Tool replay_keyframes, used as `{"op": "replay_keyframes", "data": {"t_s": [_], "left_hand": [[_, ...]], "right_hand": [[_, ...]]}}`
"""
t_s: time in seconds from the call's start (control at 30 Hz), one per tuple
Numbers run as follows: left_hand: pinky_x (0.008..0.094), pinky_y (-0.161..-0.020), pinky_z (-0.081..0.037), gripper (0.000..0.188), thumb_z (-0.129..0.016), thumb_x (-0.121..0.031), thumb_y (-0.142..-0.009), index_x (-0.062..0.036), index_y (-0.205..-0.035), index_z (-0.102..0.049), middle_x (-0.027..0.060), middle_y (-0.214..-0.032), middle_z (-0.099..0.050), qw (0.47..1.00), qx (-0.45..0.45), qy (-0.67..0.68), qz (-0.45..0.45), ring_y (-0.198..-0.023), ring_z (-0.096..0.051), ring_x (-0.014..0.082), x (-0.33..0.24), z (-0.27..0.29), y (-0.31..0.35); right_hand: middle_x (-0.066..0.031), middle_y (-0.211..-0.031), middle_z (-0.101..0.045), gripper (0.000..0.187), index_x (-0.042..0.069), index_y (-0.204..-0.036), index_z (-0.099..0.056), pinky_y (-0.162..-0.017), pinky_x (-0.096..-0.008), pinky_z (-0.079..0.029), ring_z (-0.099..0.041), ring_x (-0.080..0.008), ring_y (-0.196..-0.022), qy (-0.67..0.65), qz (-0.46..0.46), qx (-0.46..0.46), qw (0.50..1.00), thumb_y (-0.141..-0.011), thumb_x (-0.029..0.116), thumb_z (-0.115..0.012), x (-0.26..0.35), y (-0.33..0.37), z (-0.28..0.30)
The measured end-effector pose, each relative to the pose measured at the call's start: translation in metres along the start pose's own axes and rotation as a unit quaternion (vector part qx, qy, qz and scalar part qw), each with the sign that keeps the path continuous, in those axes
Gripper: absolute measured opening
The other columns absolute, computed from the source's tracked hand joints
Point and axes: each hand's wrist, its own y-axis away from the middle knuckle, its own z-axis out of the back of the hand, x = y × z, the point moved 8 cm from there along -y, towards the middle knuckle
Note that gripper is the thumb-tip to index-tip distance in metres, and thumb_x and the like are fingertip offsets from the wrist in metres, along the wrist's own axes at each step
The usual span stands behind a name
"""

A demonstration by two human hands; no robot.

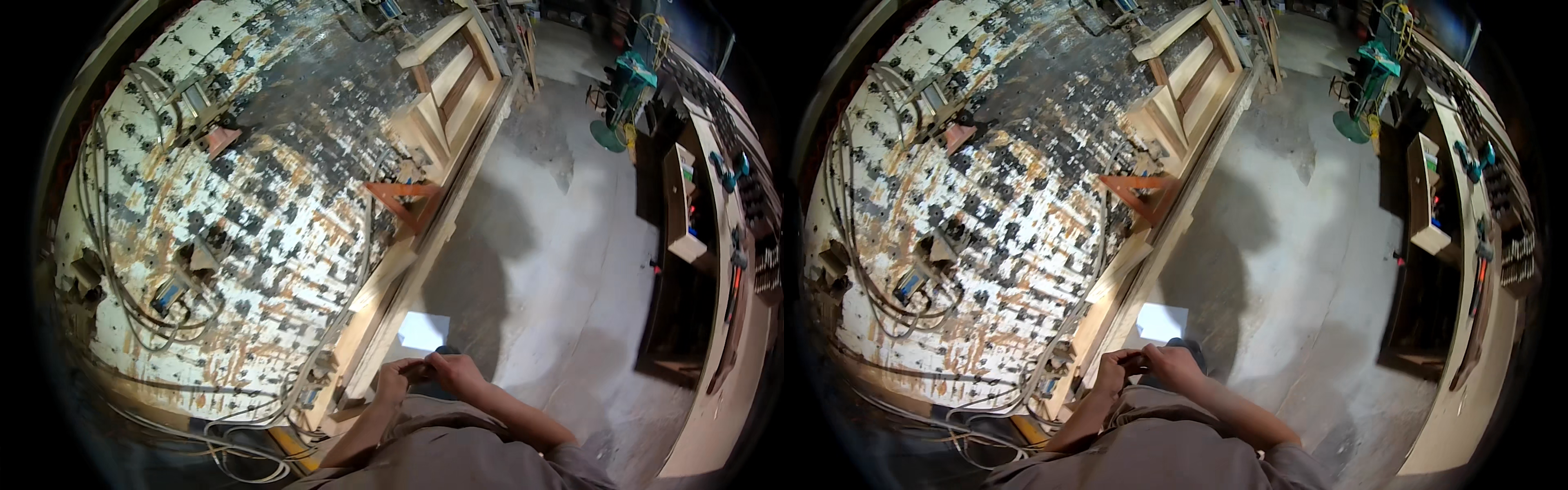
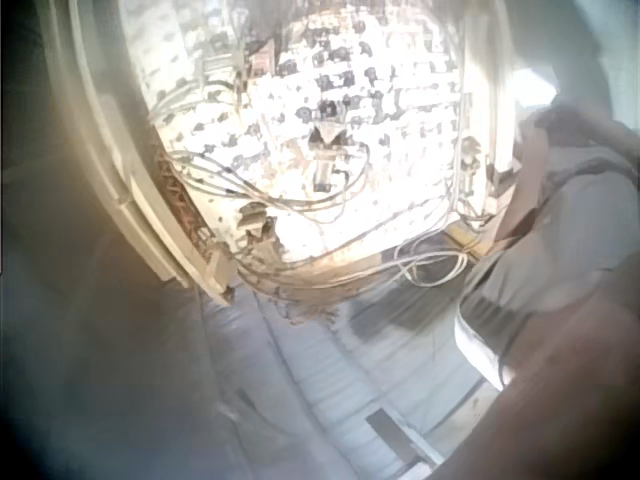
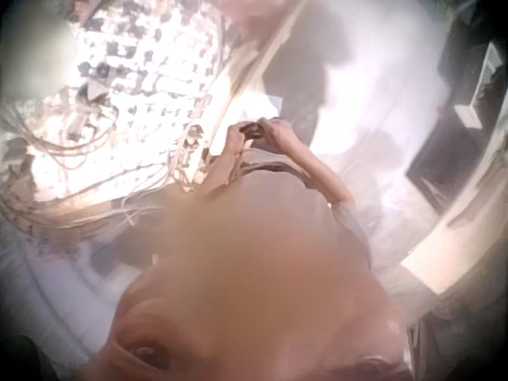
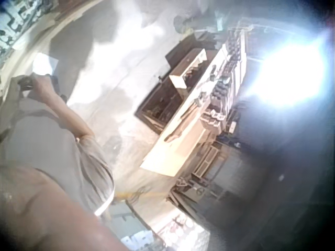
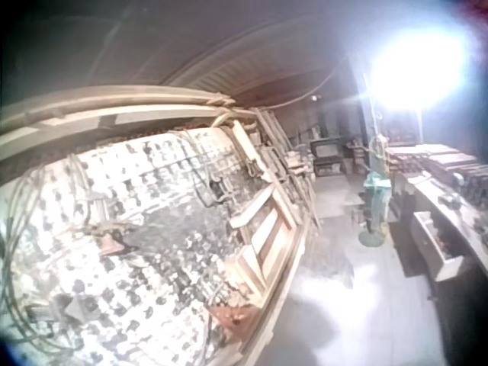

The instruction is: The person assembles wooden furniture components by tightening a bolt with a wrench, drilling pilot holes into a frame, and applying glue to joints with a small brush.

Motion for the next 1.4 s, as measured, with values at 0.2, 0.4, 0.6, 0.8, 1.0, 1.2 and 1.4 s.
{"op": "replay_keyframes", "data": {"t_s": [0.2,0.4,0.6,0.8,1.0,1.2,1.4], "left_hand": [[0.0298,-0.066,-0.055,0.013,-0.054,-0.012,-0.096,-0.0005,-0.097,-0.060,0.0116,-0.087,-0.068,0.994,-0.079,0.070,-0.015,-0.079,-0.069,0.0225,-0.068,-0.048,-0.182],[0.0260,-0.063,-0.052,0.011,-0.058,-0.012,-0.094,-0.0020,-0.095,-0.063,0.0061,-0.080,-0.066,0.999,-0.013,0.032,-0.015,-0.070,-0.064,0.0141,-0.175,-0.140,-0.366],[0.0258,-0.063,-0.052,0.009,-0.064,-0.009,-0.089,0.0003,-0.091,-0.064,0.0075,-0.080,-0.067,0.995,0.086,-0.043,-0.012,-0.069,-0.064,0.0141,-0.266,-0.268,-0.494],[0.0238,-0.063,-0.049,0.017,-0.066,-0.001,-0.084,0.0005,-0.100,-0.063,0.0046,-0.083,-0.064,0.994,0.070,-0.074,-0.047,-0.072,-0.061,0.0130,-0.319,-0.357,-0.623],[0.0203,-0.054,-0.039,0.010,-0.063,-0.006,-0.087,-0.0050,-0.098,-0.062,0.0002,-0.081,-0.059,0.998,0.029,0.014,0.055,-0.065,-0.052,0.0084,-0.341,-0.420,-0.734],[0.0229,-0.056,-0.036,0.010,-0.062,-0.016,-0.089,-0.0071,-0.094,-0.060,-0.0012,-0.079,-0.055,0.993,0.015,0.010,0.118,-0.065,-0.047,0.0090,-0.366,-0.515,-0.843],[0.0248,-0.068,-0.043,0.027,-0.056,-0.024,-0.091,-0.0063,-0.110,-0.058,0.0036,-0.091,-0.057,0.859,0.376,-0.250,-0.241,-0.081,-0.050,0.0136,-0.418,-0.681,-0.923]], "right_hand": [[-0.0137,-0.083,-0.066,0.019,0.008,-0.096,-0.062,-0.062,-0.0403,-0.052,-0.064,-0.0348,-0.071,0.056,-0.083,-0.084,0.991,-0.078,0.010,-0.067,-0.131,-0.076,0.121],[-0.0130,-0.078,-0.066,0.009,0.004,-0.087,-0.066,-0.059,-0.0349,-0.052,-0.067,-0.0270,-0.067,0.092,-0.244,-0.162,0.952,-0.078,0.006,-0.067,-0.263,-0.132,0.282],[-0.0123,-0.068,-0.066,0.005,0.002,-0.084,-0.067,-0.055,-0.0294,-0.051,-0.065,-0.0202,-0.056,0.053,-0.330,-0.248,0.909,-0.081,0.005,-0.066,-0.353,-0.171,0.404],[-0.0152,-0.062,-0.055,0.022,0.007,-0.075,-0.060,-0.051,-0.0406,-0.044,-0.054,-0.0369,-0.057,0.053,-0.310,-0.286,0.905,-0.081,0.025,-0.071,-0.451,-0.224,0.493],[-0.0106,-0.067,-0.060,0.013,0.008,-0.074,-0.063,-0.061,-0.0393,-0.048,-0.060,-0.0323,-0.068,0.013,-0.239,-0.265,0.934,-0.079,0.019,-0.069,-0.552,-0.299,0.647],[-0.0130,-0.060,-0.059,0.022,0.008,-0.073,-0.060,-0.054,-0.0415,-0.048,-0.058,-0.0342,-0.055,0.126,-0.350,-0.315,0.873,-0.084,0.026,-0.067,-0.646,-0.310,0.792],[-0.0124,-0.071,-0.060,0.009,0.008,-0.080,-0.060,-0.062,-0.0436,-0.047,-0.060,-0.0337,-0.070,0.096,-0.362,-0.476,0.796,-0.079,0.015,-0.066,-0.695,-0.257,0.897]]}}
